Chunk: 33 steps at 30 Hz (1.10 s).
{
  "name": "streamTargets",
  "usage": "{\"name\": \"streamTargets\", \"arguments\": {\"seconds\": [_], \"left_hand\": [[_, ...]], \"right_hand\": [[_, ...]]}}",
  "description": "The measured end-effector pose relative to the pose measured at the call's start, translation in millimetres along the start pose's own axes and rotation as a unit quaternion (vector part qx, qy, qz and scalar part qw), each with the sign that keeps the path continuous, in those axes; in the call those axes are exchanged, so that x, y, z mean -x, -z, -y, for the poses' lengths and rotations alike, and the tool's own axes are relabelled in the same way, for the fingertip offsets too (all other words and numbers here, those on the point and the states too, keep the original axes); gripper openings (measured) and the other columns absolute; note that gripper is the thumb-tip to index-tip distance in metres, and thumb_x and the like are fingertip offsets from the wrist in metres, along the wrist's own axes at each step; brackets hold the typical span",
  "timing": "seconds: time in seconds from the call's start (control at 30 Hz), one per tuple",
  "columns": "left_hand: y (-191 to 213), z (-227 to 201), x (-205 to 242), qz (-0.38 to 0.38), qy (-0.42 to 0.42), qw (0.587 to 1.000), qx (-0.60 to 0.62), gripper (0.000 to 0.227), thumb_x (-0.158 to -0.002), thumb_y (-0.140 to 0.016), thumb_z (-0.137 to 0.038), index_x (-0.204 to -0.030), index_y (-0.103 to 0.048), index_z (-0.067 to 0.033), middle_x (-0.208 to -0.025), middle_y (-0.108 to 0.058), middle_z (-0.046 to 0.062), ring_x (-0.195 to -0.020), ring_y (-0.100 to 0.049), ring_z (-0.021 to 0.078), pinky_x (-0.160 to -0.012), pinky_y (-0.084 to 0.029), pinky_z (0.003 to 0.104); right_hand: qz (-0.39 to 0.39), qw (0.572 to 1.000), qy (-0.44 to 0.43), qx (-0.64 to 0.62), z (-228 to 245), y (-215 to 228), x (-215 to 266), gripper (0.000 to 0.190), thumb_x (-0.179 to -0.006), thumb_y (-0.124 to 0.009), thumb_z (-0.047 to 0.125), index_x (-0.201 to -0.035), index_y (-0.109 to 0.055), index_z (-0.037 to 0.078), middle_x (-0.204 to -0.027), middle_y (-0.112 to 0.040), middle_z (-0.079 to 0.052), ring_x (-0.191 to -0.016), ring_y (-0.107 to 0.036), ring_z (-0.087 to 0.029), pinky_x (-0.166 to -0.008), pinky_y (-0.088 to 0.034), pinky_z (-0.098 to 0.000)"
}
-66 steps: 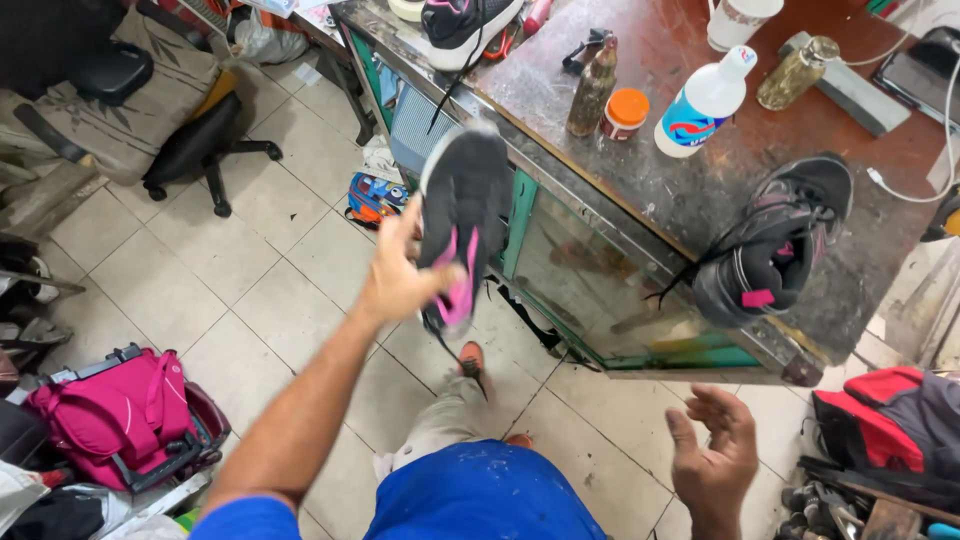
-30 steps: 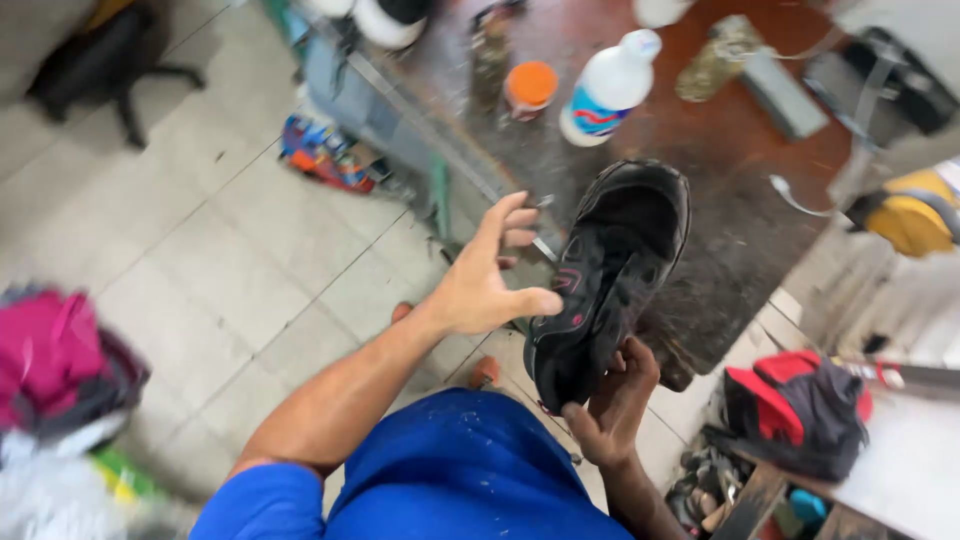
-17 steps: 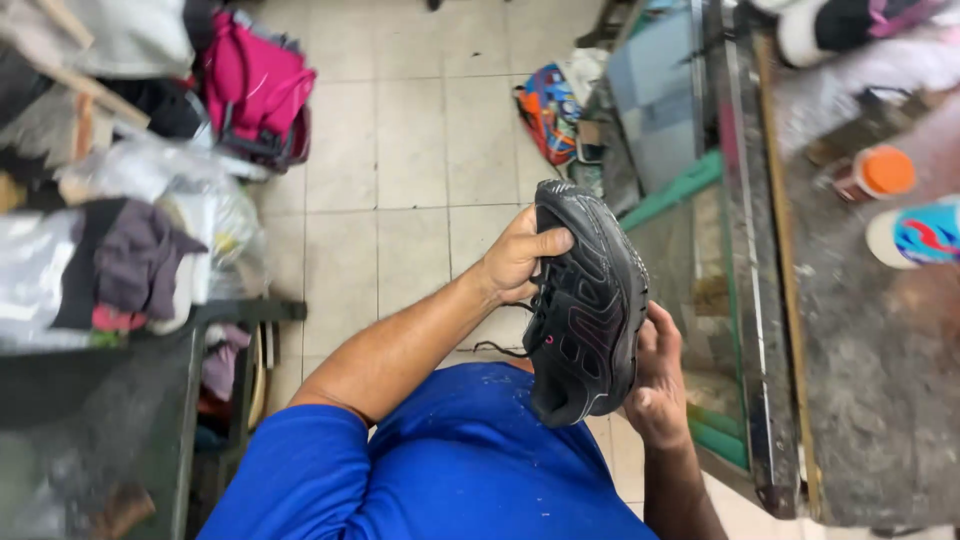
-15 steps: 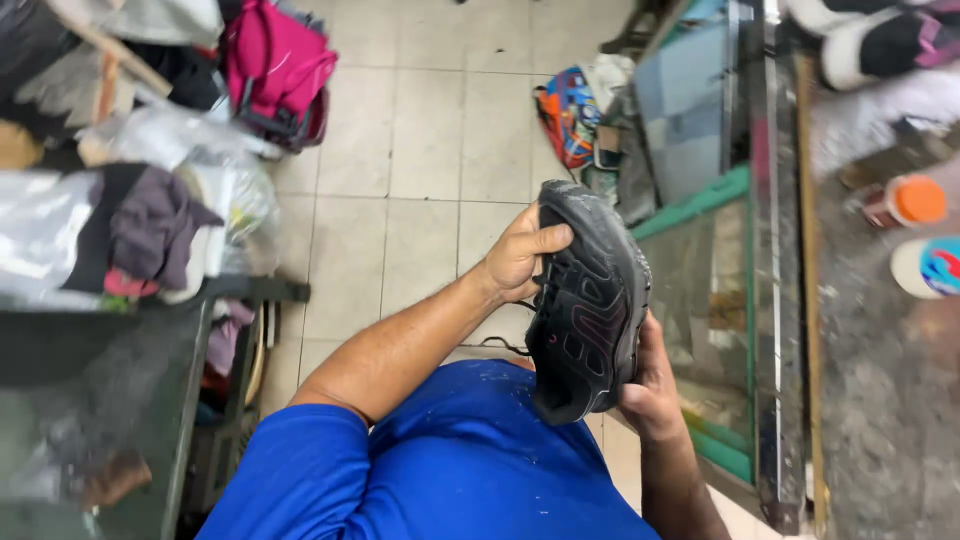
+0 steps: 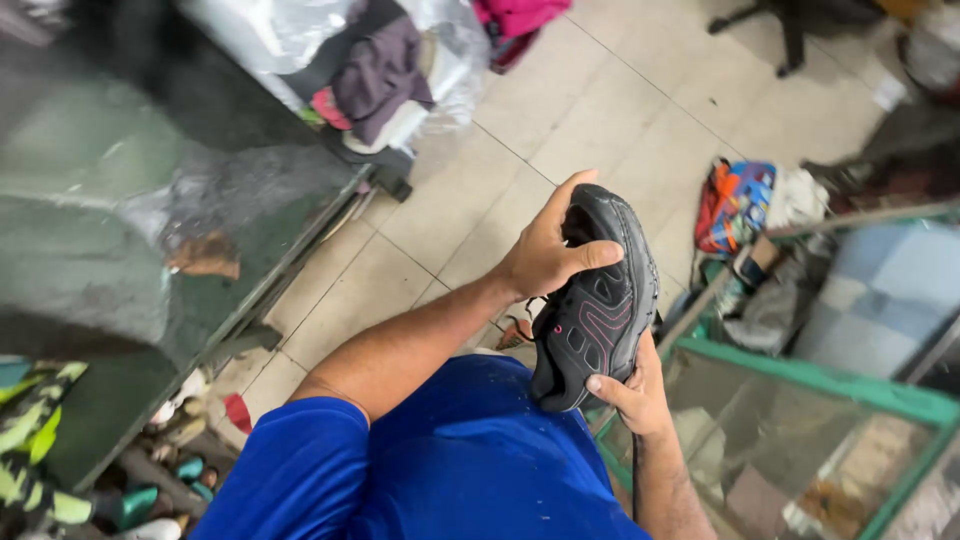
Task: The person holds a black sneaker and presses its sole and side edges against a rotating grinding wheel to smooth or shape the rubber. The person rotates the shoe to treat different areas of the sole and heel while maintaining contact with the machine.
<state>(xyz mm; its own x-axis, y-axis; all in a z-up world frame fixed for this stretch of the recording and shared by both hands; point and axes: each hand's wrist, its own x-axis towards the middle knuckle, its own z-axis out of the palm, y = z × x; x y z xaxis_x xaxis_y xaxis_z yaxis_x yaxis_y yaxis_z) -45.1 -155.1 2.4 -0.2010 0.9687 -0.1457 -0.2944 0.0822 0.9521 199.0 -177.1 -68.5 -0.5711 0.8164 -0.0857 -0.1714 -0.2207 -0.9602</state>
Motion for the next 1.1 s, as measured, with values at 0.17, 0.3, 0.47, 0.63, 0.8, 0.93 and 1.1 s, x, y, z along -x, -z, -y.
{"name": "streamTargets", "arguments": {"seconds": [0.17,0.3,0.47,0.63,0.8,0.93,1.1], "left_hand": [[36,-56,32,-0.086,0.078,0.98,-0.161,0.124,-0.066,-0.078,-0.062,-0.161,-0.01,-0.0192,-0.146,-0.047,0.033,-0.136,-0.049,0.0444,-0.117,-0.037,0.053],[55,-52,56,-0.14,0.054,0.962,-0.226,0.147,-0.055,-0.082,-0.067,-0.161,0.004,-0.0115,-0.153,-0.034,0.037,-0.139,-0.042,0.0517,-0.118,-0.033,0.06],[90,-74,101,-0.221,0.016,0.949,-0.222,0.14,-0.059,-0.085,-0.058,-0.163,0.001,-0.0189,-0.154,-0.036,0.033,-0.138,-0.044,0.0493,-0.114,-0.04,0.059],[124,-84,173,-0.276,0.002,0.929,-0.247,0.136,-0.061,-0.085,-0.053,-0.163,-0.004,-0.0134,-0.152,-0.037,0.038,-0.135,-0.043,0.057,-0.107,-0.042,0.067],[179,-73,207,-0.296,0.073,0.878,-0.369,0.144,-0.054,-0.086,-0.065,-0.162,-0.001,-0.0222,-0.153,-0.04,0.03,-0.135,-0.048,0.0498,-0.111,-0.04,0.061],[231,-77,222,-0.297,0.071,0.874,-0.378,0.14,-0.056,-0.083,-0.069,-0.162,-0.001,-0.0269,-0.149,-0.047,0.027,-0.132,-0.052,0.0475,-0.108,-0.043,0.059],[325,-86,232,-0.277,0.062,0.877,-0.388,0.133,-0.059,-0.083,-0.066,-0.162,-0.009,-0.0269,-0.142,-0.056,0.027,-0.128,-0.056,0.0479,-0.105,-0.045,0.059]], "right_hand": [[0.091,0.995,-0.041,0.006,0,-37,-42,0.082,-0.067,-0.083,-0.007,-0.14,-0.048,0.002,-0.11,-0.068,-0.018,-0.094,-0.068,-0.02,-0.069,-0.063,-0.0368],[0.165,0.98,-0.062,0.088,23,-79,-81,0.077,-0.074,-0.082,-0.008,-0.137,-0.039,-0.001,-0.105,-0.061,-0.018,-0.087,-0.064,-0.023,-0.069,-0.063,-0.0356],[0.377,0.92,0.041,0.1,-38,-83,-121,0.12,-0.067,-0.091,0.011,-0.161,-0.016,0.004,-0.148,-0.046,-0.027,-0.129,-0.051,-0.031,-0.104,-0.047,-0.0562],[0.484,0.873,0.002,0.053,-42,-146,-167,0.1,-0.075,-0.085,0.032,-0.155,-0.034,0.0,-0.146,-0.05,-0.015,-0.132,-0.049,-0.026,-0.113,-0.04,-0.0517],[0.532,0.846,-0.02,-0.016,-52,-248,-199,0.085,-0.09,-0.074,0.027,-0.158,-0.025,0.011,-0.157,-0.036,-0.024,-0.137,-0.046,-0.039,-0.105,-0.044,-0.0574],[0.548,0.831,-0.055,-0.078,-88,-310,-223,0.083,-0.09,-0.073,0.019,-0.158,-0.025,0.013,-0.157,-0.04,-0.021,-0.138,-0.05,-0.035,-0.103,-0.049,-0.0523],[0.553,0.827,-0.045,-0.093,-109,-390,-235,0.087,-0.083,-0.078,0.013,-0.156,-0.032,0.005,-0.153,-0.046,-0.017,-0.133,-0.055,-0.033,-0.1,-0.054,-0.0486]]}}
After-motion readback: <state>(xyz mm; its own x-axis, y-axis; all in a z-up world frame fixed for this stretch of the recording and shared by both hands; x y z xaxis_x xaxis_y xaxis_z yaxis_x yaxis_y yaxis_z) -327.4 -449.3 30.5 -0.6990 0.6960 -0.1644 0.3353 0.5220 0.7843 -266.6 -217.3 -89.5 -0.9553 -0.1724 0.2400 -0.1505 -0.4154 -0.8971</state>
